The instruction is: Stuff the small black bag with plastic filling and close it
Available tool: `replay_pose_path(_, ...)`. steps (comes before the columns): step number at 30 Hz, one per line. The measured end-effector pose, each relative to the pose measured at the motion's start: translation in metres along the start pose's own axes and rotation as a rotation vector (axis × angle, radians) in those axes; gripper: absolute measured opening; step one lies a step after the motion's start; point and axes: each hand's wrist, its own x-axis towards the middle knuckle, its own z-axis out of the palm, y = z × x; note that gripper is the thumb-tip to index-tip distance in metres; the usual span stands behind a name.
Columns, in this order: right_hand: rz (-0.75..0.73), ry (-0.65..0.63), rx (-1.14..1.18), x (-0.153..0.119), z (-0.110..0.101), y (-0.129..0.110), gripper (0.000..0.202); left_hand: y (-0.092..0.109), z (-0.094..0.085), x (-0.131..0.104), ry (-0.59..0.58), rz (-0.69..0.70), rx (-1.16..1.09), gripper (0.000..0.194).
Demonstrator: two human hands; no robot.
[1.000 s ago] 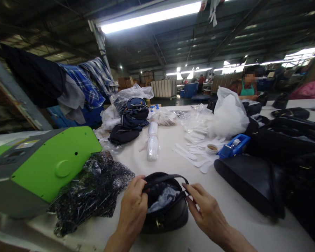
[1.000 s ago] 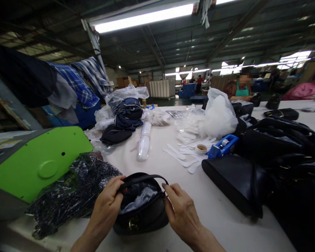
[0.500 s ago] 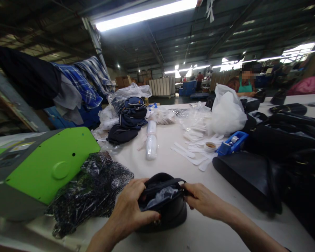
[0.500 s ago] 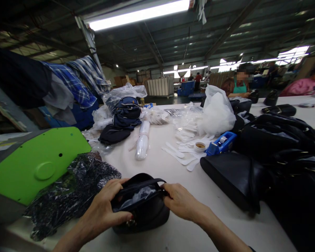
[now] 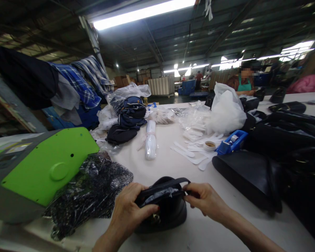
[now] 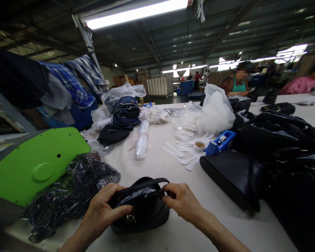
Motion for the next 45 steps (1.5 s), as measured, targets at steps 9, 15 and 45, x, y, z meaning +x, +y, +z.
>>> replay_pose_path(9, -0.071, 0.281, -0.37, -0.007, 0.024, -0.005, 0.015, 0.008, -0.016, 0.01, -0.239, 0.254, 0.161, 0.056)
replay_pose_path(15, -0.073, 0.243, -0.288, -0.003, 0.022, -0.005, 0.01, 0.021, -0.025, 0.025, -0.451, 0.357, 0.257, 0.069)
replay_pose_path(45, -0.017, 0.301, 0.663, -0.011, 0.033, 0.003, 0.024, 0.029, -0.005, 0.035, -0.431, 0.267, 0.261, 0.025)
